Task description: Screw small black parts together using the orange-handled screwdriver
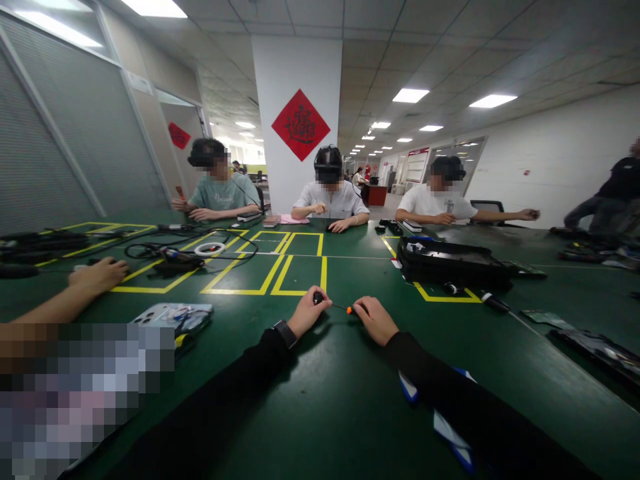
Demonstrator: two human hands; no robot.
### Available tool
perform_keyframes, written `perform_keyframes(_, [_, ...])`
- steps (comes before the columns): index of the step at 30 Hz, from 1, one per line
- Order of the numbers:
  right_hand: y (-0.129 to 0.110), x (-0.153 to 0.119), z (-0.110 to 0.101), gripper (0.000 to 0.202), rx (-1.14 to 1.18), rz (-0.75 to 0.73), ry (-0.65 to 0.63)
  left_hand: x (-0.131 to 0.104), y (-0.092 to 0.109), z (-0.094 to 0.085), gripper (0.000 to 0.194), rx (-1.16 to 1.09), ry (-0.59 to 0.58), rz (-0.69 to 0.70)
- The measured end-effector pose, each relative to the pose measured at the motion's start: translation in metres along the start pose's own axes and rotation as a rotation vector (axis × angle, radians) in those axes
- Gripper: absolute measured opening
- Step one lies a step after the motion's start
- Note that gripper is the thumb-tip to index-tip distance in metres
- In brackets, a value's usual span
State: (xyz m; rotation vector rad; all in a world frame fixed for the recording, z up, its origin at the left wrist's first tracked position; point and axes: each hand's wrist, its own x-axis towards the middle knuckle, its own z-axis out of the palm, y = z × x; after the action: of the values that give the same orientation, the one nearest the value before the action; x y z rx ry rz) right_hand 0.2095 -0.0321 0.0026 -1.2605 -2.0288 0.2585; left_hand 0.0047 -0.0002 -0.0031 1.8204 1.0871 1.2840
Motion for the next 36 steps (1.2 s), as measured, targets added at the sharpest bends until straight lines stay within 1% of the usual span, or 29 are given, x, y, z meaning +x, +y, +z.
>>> perform_keyframes(2, [0.0013, 0.0016, -0.0002, 0.025, -0.023, -0.031, -0.016, -0.0003, 0.0008, -0.0002, 0.015, -0.002, 0.007, -0.009])
perform_keyframes(6, [0.0028, 0.0021, -0.0003, 0.021, 0.006, -0.070, -0.044, -0.0001, 0.0008, -0.0009, 0.016, -0.024, 0.015, -0.012])
perform_keyframes(10, [0.0012, -0.0010, -0.0015, 0.014, 0.082, -0.036, -0.079, -0.0002, 0.0016, -0.0017, 0.019, -0.036, 0.027, -0.010])
perform_keyframes(14, [-0.0021, -0.0030, -0.0030, 0.017, 0.130, -0.018, -0.117, -0.0011, 0.0035, -0.0015, 0.021, -0.026, 0.025, -0.009])
perform_keyframes(17, [-0.0037, -0.0018, -0.0024, 0.018, 0.101, -0.047, -0.081, -0.0013, 0.0034, -0.0004, 0.021, -0.036, 0.016, -0.006])
perform_keyframes(19, [-0.0031, -0.0001, -0.0012, 0.025, 0.051, -0.066, -0.049, -0.0011, 0.0028, 0.0004, 0.021, -0.039, 0.012, 0.000])
perform_keyframes(22, [0.0000, 0.0022, 0.0005, 0.031, 0.010, -0.073, -0.062, -0.0009, 0.0021, 0.0009, 0.021, -0.036, 0.006, 0.006])
perform_keyframes(24, [0.0020, 0.0027, 0.0008, 0.028, 0.018, -0.078, -0.075, -0.0008, 0.0022, 0.0006, 0.021, -0.029, 0.008, 0.006])
perform_keyframes(28, [0.0027, 0.0005, -0.0005, 0.014, 0.055, -0.079, -0.057, -0.0006, 0.0025, -0.0008, 0.020, -0.011, 0.019, -0.001])
perform_keyframes(34, [0.0028, -0.0007, 0.0008, 0.016, 0.081, -0.048, -0.031, 0.0000, 0.0019, -0.0008, 0.018, -0.015, 0.007, 0.002])
perform_keyframes(36, [0.0039, 0.0005, 0.0026, 0.020, 0.064, -0.036, -0.013, 0.0000, 0.0018, -0.0003, 0.018, -0.013, 0.007, 0.001])
